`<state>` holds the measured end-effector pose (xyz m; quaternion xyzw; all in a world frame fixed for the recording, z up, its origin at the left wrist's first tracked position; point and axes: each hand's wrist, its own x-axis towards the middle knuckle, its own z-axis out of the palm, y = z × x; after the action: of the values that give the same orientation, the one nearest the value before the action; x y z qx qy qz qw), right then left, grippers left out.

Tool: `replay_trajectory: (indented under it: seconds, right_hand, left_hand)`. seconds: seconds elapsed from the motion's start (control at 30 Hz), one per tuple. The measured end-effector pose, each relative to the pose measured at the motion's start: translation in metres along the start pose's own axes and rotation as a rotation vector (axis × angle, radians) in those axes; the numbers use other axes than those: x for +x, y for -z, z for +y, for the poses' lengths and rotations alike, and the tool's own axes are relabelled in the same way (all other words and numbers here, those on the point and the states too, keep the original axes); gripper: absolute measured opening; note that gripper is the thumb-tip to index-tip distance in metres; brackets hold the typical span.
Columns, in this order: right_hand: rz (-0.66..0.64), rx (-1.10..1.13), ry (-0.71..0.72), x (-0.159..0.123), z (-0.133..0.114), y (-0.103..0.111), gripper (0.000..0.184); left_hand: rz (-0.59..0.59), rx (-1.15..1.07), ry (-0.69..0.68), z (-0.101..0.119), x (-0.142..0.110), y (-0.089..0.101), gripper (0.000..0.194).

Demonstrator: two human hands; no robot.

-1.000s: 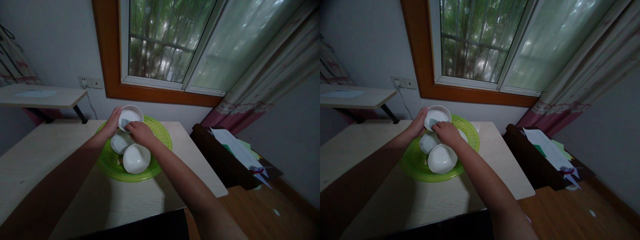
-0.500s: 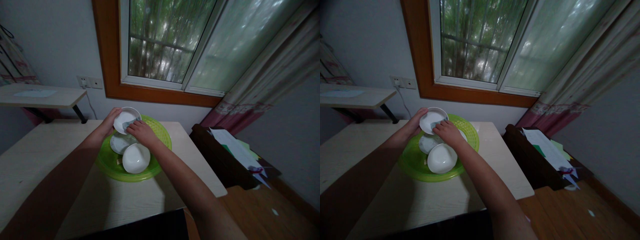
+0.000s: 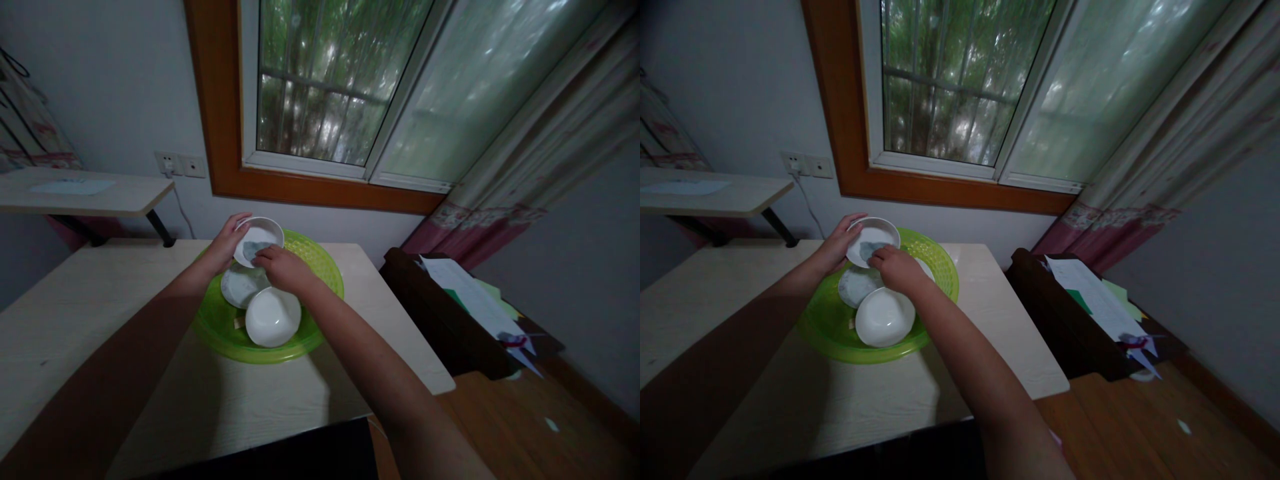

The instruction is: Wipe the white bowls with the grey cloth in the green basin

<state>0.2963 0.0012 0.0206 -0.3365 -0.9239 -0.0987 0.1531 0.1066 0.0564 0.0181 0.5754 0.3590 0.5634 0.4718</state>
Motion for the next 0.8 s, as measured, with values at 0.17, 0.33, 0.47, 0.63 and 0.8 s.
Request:
replay_trajectory:
  seconds: [0.17,0.33,0.47,0.63,0.8]
  right_hand:
    - [0.023,0.197,0.093,0.002,0.003,-0.008,0.052]
    - [0.017,0.163,0.049,0.002,0.002,0.001,0.045]
    - [0.046,0.076,-0.084,0.000,0.005,0.011,0.034]
    - [0.153,0.057,-0.344,-0.005,0.018,0.014,0.026]
    - [0.314,0.195,-0.585,-0.009,0.036,0.006,0.029]
  left_hand:
    - [0.047,0.113,-0.084,-0.002,0.001,-0.001,0.043]
    - [0.089,0.043,-0.060,-0.005,0.005,0.002,0.042]
    - [0.145,0.029,-0.080,-0.007,0.008,0.007,0.042]
    - [0.252,0.026,-0.053,-0.013,0.013,0.015,0.042]
    - [0.263,0.097,-0.049,-0.017,0.012,0.021,0.041]
